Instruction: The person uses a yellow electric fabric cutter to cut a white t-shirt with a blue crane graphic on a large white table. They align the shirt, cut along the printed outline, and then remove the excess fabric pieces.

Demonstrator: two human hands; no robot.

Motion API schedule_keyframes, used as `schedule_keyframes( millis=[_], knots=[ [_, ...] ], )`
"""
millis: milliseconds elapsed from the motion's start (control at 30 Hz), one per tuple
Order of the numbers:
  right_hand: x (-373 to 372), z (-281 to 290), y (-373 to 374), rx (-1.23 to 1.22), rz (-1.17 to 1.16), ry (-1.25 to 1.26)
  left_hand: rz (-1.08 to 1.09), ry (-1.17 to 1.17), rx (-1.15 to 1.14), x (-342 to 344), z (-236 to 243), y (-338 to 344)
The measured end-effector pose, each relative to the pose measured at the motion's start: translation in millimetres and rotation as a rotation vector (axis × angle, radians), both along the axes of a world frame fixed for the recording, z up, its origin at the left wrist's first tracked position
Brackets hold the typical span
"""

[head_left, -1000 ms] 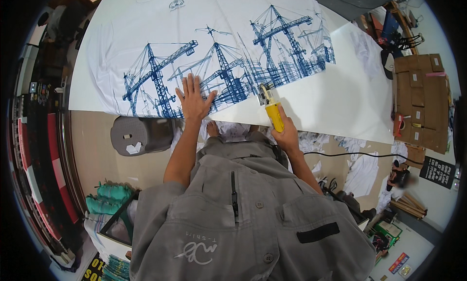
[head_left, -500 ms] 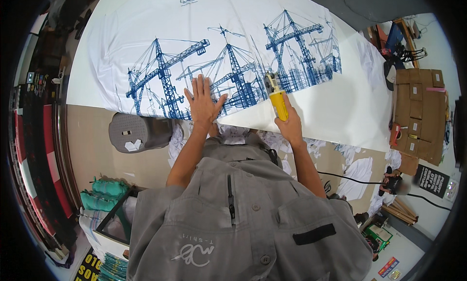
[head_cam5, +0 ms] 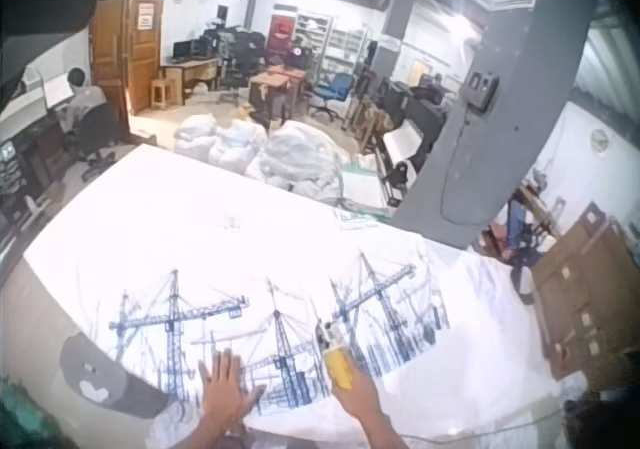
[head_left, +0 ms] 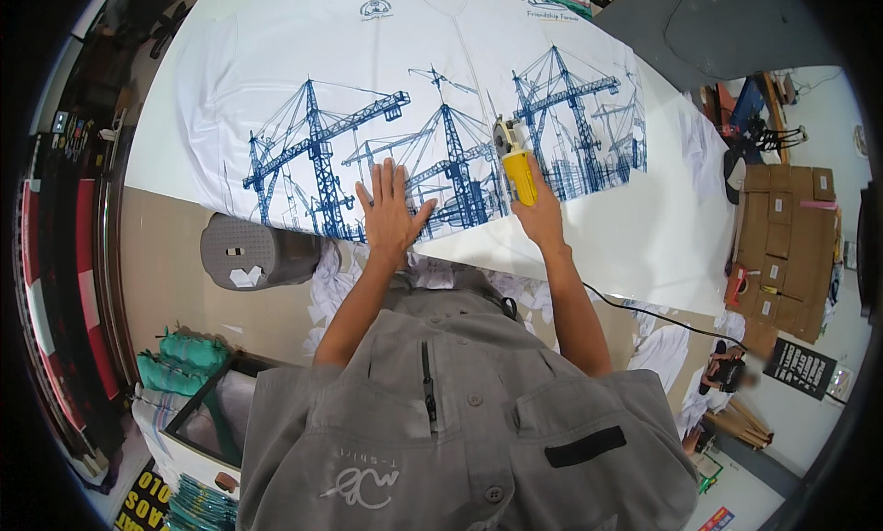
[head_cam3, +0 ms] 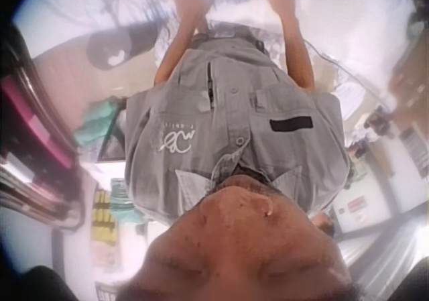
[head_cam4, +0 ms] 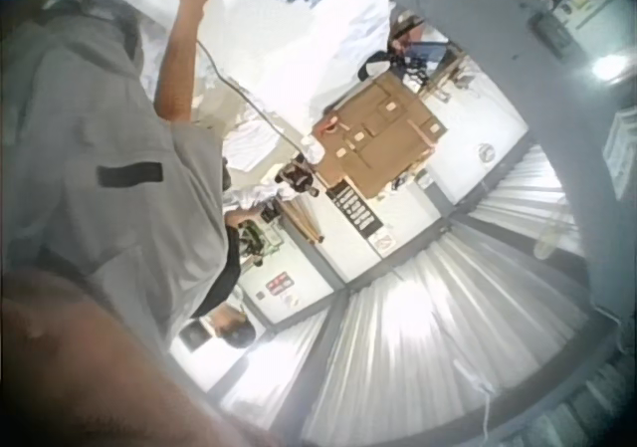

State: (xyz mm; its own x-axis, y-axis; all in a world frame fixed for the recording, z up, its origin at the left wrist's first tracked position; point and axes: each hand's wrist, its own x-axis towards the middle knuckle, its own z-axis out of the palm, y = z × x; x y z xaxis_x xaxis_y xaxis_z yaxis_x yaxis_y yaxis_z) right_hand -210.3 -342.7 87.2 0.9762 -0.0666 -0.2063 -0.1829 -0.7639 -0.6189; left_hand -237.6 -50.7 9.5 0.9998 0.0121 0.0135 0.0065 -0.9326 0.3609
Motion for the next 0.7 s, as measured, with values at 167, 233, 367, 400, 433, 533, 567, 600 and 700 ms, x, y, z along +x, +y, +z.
schedule_keyframes(
  millis=[167, 233, 367, 400, 433, 533, 567, 600, 700],
  knots=[
    [39, -8, 7, 0.027, 0.017, -0.048, 0.000, 0.002, 0.036, -1, 5, -1],
    [55, -2, 16, 0.043, 0.013, -0.054, 0.001, -0.001, 0.042, -1, 3, 0],
    [85, -2, 28, 0.008, -0.006, -0.053, 0.001, 0.004, 0.013, -1, 6, 0],
    [94, 13, 35, 0.031, -0.016, 0.014, -0.008, 0.045, -0.038, 0, 11, 1],
    [103, 11, 36, 0.028, -0.011, 0.013, -0.006, 0.044, -0.039, 0, 11, 1],
    [129, 8, 41, 0.018, 0.000, 0.004, -0.005, 0.045, -0.040, 1, 10, 1],
    [137, 9, 44, 0.014, 0.003, -0.004, -0.006, 0.050, -0.039, 1, 10, 2],
    [144, 9, 46, 0.009, 0.008, -0.010, -0.007, 0.055, -0.039, 0, 10, 2],
    [171, 0, 49, -0.014, 0.042, -0.066, -0.010, 0.069, -0.039, 1, 9, 3]
  ],
)
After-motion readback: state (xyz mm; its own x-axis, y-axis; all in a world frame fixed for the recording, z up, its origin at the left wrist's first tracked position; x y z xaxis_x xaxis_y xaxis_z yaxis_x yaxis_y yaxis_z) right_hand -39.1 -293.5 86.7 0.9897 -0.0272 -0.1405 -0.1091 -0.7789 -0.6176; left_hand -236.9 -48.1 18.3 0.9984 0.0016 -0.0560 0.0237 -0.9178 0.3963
